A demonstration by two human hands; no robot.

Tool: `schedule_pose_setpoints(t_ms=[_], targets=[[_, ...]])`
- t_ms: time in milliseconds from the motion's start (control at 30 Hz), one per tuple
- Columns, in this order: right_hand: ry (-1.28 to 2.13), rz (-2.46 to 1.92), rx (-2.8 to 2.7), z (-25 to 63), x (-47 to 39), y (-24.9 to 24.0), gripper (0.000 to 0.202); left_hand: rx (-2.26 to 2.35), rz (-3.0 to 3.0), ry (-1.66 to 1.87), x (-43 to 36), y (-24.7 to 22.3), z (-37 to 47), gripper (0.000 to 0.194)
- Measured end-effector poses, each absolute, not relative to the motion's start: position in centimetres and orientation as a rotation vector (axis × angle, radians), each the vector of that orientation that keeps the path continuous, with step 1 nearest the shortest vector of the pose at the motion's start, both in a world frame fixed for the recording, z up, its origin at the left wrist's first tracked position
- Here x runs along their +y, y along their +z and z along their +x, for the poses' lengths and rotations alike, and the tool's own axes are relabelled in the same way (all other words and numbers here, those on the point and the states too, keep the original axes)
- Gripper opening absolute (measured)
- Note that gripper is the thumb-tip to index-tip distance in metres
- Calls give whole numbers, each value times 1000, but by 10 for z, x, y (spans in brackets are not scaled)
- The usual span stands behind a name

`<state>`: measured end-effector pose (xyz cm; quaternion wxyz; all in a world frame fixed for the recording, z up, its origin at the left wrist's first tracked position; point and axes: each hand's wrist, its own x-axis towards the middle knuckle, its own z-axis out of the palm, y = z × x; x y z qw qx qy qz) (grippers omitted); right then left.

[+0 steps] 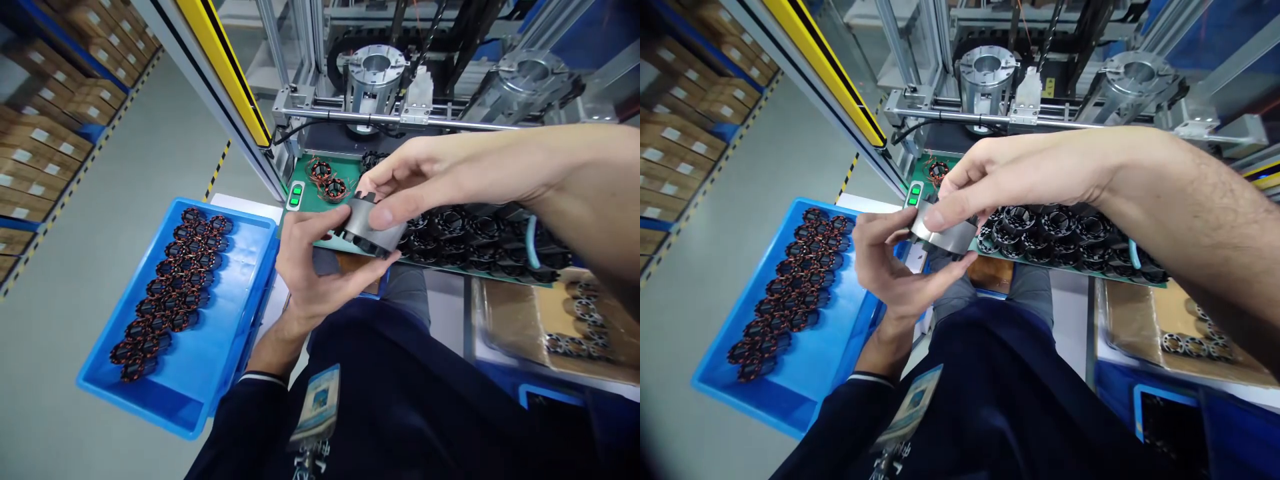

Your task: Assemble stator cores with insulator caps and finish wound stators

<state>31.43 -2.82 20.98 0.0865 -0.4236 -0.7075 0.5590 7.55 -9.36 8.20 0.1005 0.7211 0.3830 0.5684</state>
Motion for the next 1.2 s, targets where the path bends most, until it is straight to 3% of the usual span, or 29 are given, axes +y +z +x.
schedule_pose_setpoints(t_ms=[467,533,600,667,800,867,1067,1200], targets=[[1796,-1180,-2096,336,-40,204,53,1033,2272,1745,-97,79,86,66],[1743,-1257,-2040,347,-37,205,56,975,2224,1669,-90,79,90,73],[1614,-1363,-2013,370,-28,212,59,984,2198,1511,-81,74,87,90],[1270,-1595,-2050,407,-12,225,63,1088,2209,1357,-69,57,79,107],[244,-2142,-1953,499,27,253,90,1598,2084,1090,-42,-13,59,108],[1,-2274,-1884,542,46,254,94,1764,1940,958,-32,-50,56,115],[-38,-2475,-1943,620,87,209,54,1872,1875,871,-24,-94,68,116],[38,-2441,-2023,642,98,186,67,1910,1862,907,-22,-98,71,120]])
